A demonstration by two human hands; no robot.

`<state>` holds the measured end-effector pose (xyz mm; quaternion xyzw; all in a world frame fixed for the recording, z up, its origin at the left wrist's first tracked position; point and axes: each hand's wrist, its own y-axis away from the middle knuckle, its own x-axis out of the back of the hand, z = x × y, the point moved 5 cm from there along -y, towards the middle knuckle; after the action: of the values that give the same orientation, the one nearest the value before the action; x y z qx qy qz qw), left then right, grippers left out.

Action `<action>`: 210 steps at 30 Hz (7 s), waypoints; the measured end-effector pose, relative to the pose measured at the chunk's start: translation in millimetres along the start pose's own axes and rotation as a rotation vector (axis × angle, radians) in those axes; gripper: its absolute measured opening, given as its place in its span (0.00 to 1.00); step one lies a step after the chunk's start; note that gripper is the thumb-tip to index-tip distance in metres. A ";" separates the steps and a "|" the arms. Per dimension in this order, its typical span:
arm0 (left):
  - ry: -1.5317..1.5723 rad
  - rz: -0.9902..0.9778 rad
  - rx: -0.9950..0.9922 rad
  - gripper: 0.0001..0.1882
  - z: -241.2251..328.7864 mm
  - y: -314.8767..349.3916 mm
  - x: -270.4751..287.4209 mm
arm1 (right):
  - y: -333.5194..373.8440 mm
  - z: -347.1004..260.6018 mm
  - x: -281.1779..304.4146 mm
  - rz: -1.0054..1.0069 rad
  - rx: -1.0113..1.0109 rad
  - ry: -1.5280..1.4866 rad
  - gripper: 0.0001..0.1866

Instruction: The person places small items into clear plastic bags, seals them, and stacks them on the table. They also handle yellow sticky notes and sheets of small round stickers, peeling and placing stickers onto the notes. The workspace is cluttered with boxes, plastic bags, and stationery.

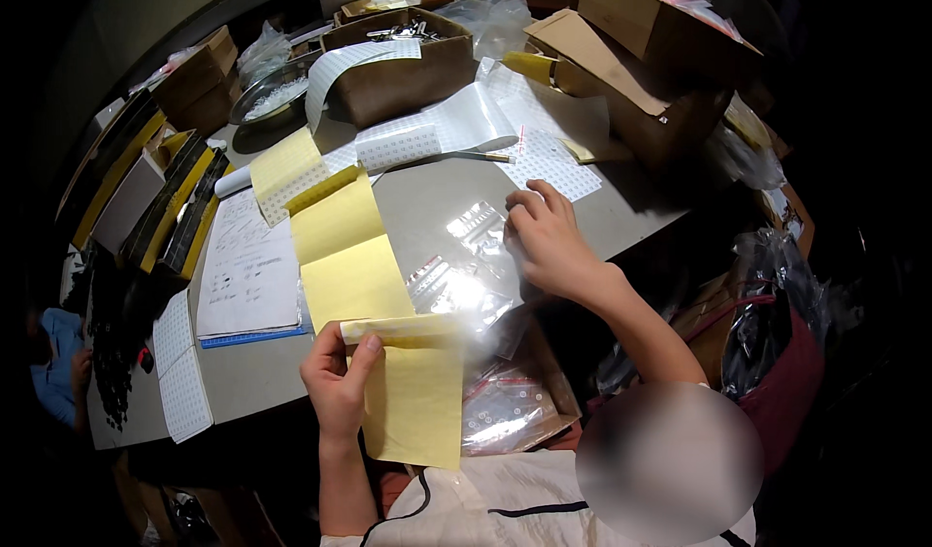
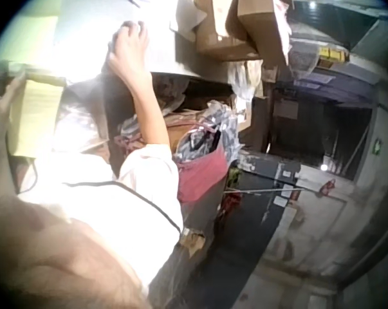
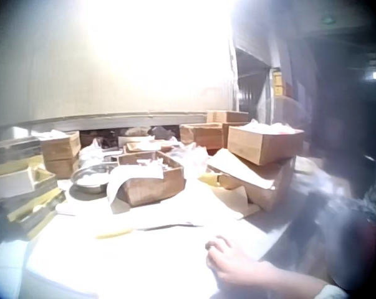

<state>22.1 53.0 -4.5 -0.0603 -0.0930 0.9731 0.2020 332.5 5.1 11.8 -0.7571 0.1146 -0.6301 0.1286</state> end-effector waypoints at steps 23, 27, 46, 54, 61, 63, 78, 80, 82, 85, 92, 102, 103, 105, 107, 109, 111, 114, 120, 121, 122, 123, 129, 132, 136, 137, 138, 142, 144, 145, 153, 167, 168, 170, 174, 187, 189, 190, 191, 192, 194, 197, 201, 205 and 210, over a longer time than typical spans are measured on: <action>-0.010 0.013 -0.024 0.07 -2.0 2.7 5.8 | 7.8 -90.2 16.2 -0.069 0.199 -0.667 0.15; 0.034 0.028 -0.001 0.07 -1.5 1.0 1.8 | 17.2 -105.8 35.5 0.233 0.421 -0.375 0.18; -0.014 -0.017 0.013 0.06 -0.2 -2.1 -0.6 | -97.6 192.5 19.1 -0.114 0.021 0.134 0.09; 0.051 0.022 0.013 0.07 -2.1 3.1 4.3 | -100.9 202.2 7.9 -0.152 -0.277 0.156 0.17; 0.104 -0.033 0.004 0.08 -1.4 2.0 4.1 | -83.9 251.9 10.4 -0.211 -0.642 -0.295 0.26; 0.118 -0.042 -0.005 0.07 -2.8 1.0 1.6 | -72.6 263.4 5.6 -0.097 -0.678 -0.413 0.19; 0.419 0.373 -0.200 0.12 28.2 35.2 64.2 | 26.2 22.7 24.1 0.020 -0.205 -0.555 0.15; 0.381 0.413 -0.198 0.13 32.5 40.0 78.1 | 39.0 12.9 20.8 0.121 -0.088 -0.380 0.18; 0.356 0.446 -0.177 0.16 25.6 48.6 99.5 | 51.4 0.2 18.7 0.137 -0.017 -0.303 0.22; 0.317 0.504 -0.112 0.16 22.2 59.2 123.4 | 70.1 -32.3 30.6 0.128 -0.054 -0.320 0.23; 0.258 0.403 -0.072 0.19 20.5 45.0 139.5 | 93.2 -72.8 47.2 -0.043 -0.166 -0.688 0.21; -0.091 0.306 -0.067 0.18 17.9 -22.1 126.9 | 60.0 -83.5 45.4 0.251 0.076 -0.192 0.26; -0.321 0.328 -0.059 0.18 7.5 -27.1 138.1 | 57.3 -81.7 41.3 0.237 0.084 -0.207 0.28; -0.794 0.353 -0.127 0.19 18.3 -32.0 128.6 | 58.3 -73.5 25.9 0.146 0.056 -0.281 0.32; -1.123 0.391 -0.184 0.20 24.1 -29.4 117.4 | 64.1 -72.1 24.7 0.201 0.038 -0.283 0.32; -1.297 0.431 -0.232 0.20 29.2 -27.0 109.8 | 72.2 -71.2 24.0 0.227 0.023 -0.299 0.33; -1.360 0.430 -0.288 0.18 34.4 -23.4 104.7 | 82.6 -72.2 26.9 0.221 0.010 -0.322 0.35; -1.362 0.401 -0.325 0.15 36.4 -23.2 102.3 | 95.1 -88.0 50.0 0.206 0.074 -0.306 0.35; -1.330 0.351 -0.385 0.11 37.8 -24.9 100.8 | 76.6 -113.8 21.4 0.186 0.212 -0.401 0.20; -1.298 0.348 -0.394 0.10 35.9 -26.5 99.9 | 79.9 -113.4 4.8 0.138 0.221 -0.457 0.17; -1.284 0.322 -0.396 0.09 35.7 -28.4 97.4 | 83.6 -113.7 -9.5 0.090 0.230 -0.514 0.15; -1.278 0.311 -0.389 0.08 38.5 -26.1 97.2 | 86.2 -115.4 -20.6 -0.036 0.219 -0.485 0.15; -1.131 0.202 -0.200 0.10 24.7 -26.9 106.5 | 113.3 -152.9 -53.3 -0.208 0.391 -0.363 0.23; -1.058 0.135 -0.176 0.14 21.0 -30.6 100.8 | 125.0 -176.3 -71.5 -0.212 0.513 -0.312 0.23; -1.148 0.042 -0.186 0.18 23.8 -31.4 92.5 | 134.3 -183.8 -87.2 -0.274 0.520 -0.191 0.24; -1.188 0.024 -0.202 0.19 25.4 -31.2 90.9 | 132.8 -180.6 -85.0 -0.339 0.486 -0.280 0.23; -1.171 0.032 -0.207 0.19 28.1 -29.6 90.4 | 130.6 -175.6 -79.6 -0.404 0.451 -0.368 0.22; -1.155 0.093 -0.337 0.19 48.2 -6.7 83.5 | 120.9 -151.2 -69.8 -0.506 0.271 -0.629 0.15; -1.086 0.078 -0.393 0.19 64.8 15.2 73.8 | 111.9 -138.8 -60.8 -0.387 0.187 -0.850 0.09; -0.997 0.031 -0.393 0.20 71.2 26.2 62.3 | 106.7 -132.0 -51.2 -0.402 0.087 -0.942 0.09; -0.311 -0.690 0.480 0.24 36.9 63.4 -21.4 | 78.0 -127.9 2.2 -0.414 -0.073 -1.354 0.12; 0.048 -0.314 0.425 0.15 -0.2 64.4 -41.8 | 109.1 -145.1 31.6 0.231 0.351 -0.427 0.19; 0.042 -0.306 0.427 0.16 -1.5 64.3 -43.0 | 111.1 -145.6 30.3 0.247 0.348 -0.389 0.18; 0.032 -0.287 0.433 0.17 -4.0 64.2 -45.2 | 114.6 -147.2 28.0 0.276 0.344 -0.313 0.15; -0.034 -0.261 0.404 0.20 -5.9 59.1 -50.3 | 125.5 -151.0 22.0 0.331 0.361 -0.136 0.15; -0.077 -0.188 0.329 0.28 -26.6 55.1 -60.3 | 128.9 -148.9 14.0 0.402 0.332 -0.014 0.12; -0.083 -0.186 0.331 0.29 -26.7 53.6 -62.7 | 131.1 -148.8 12.4 0.420 0.349 0.006 0.11; -0.085 -0.189 0.329 0.29 -25.9 52.8 -64.0 | 131.9 -148.9 12.3 0.430 0.359 0.015 0.11; -0.089 -0.191 0.329 0.29 -25.4 52.5 -64.7 | 132.3 -149.1 11.5 0.424 0.360 0.006 0.11; -0.075 -0.190 0.338 0.29 -25.1 52.4 -65.5 | 132.4 -149.5 10.9 0.418 0.361 -0.003 0.11; -0.048 -0.189 0.356 0.29 -24.6 52.5 -66.4 | 133.4 -150.5 8.2 0.400 0.381 -0.011 0.10; -0.152 -0.190 0.353 0.28 -24.4 51.2 -62.6 | 137.7 -152.1 4.9 0.365 0.448 -0.034 0.10; -0.030 -0.198 0.428 0.24 -28.1 49.9 -59.0 | 136.7 -148.6 14.5 0.285 0.426 -0.251 0.10; 0.046 -0.251 0.382 0.20 -28.5 58.2 -58.9 | 107.3 -119.8 29.6 0.121 0.147 -0.549 0.11; 0.017 -0.289 0.371 0.17 -28.8 67.9 -59.7 | 95.9 -114.9 17.1 0.047 0.151 -0.502 0.11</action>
<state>55.0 -27.8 -41.7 -0.0167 0.0814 0.9340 0.3476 221.5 -96.6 14.9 -0.8751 0.0492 -0.4261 0.2239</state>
